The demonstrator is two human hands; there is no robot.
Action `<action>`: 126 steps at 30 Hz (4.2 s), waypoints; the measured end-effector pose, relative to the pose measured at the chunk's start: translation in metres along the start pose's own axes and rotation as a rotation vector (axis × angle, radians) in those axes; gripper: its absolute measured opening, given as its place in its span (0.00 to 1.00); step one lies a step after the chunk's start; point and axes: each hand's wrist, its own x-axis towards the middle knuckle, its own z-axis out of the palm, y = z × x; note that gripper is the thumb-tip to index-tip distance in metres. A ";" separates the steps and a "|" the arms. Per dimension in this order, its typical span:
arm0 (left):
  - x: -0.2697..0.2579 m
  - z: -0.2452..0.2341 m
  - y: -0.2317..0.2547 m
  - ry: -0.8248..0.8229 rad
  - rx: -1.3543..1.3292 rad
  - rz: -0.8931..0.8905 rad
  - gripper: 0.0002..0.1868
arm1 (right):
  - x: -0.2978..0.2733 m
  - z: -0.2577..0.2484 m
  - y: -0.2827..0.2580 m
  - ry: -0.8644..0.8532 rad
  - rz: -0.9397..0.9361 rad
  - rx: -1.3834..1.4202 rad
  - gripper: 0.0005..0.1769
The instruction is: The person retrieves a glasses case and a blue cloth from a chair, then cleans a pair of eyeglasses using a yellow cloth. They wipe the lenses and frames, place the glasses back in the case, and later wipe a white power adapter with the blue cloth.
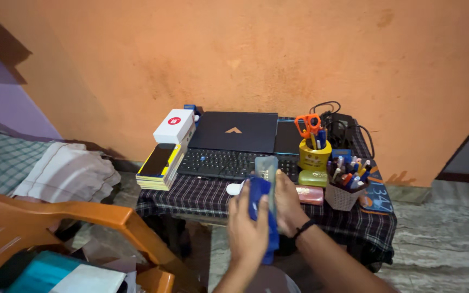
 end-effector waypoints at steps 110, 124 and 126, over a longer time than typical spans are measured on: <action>0.016 -0.019 -0.050 0.217 -0.171 0.211 0.24 | 0.039 0.014 0.030 -0.049 0.199 0.212 0.37; 0.021 -0.054 -0.013 0.072 0.147 0.496 0.33 | 0.022 -0.001 0.032 -0.083 0.065 -0.276 0.21; 0.023 -0.058 -0.007 0.051 0.229 0.478 0.34 | 0.020 -0.006 0.035 -0.213 -0.162 -0.545 0.19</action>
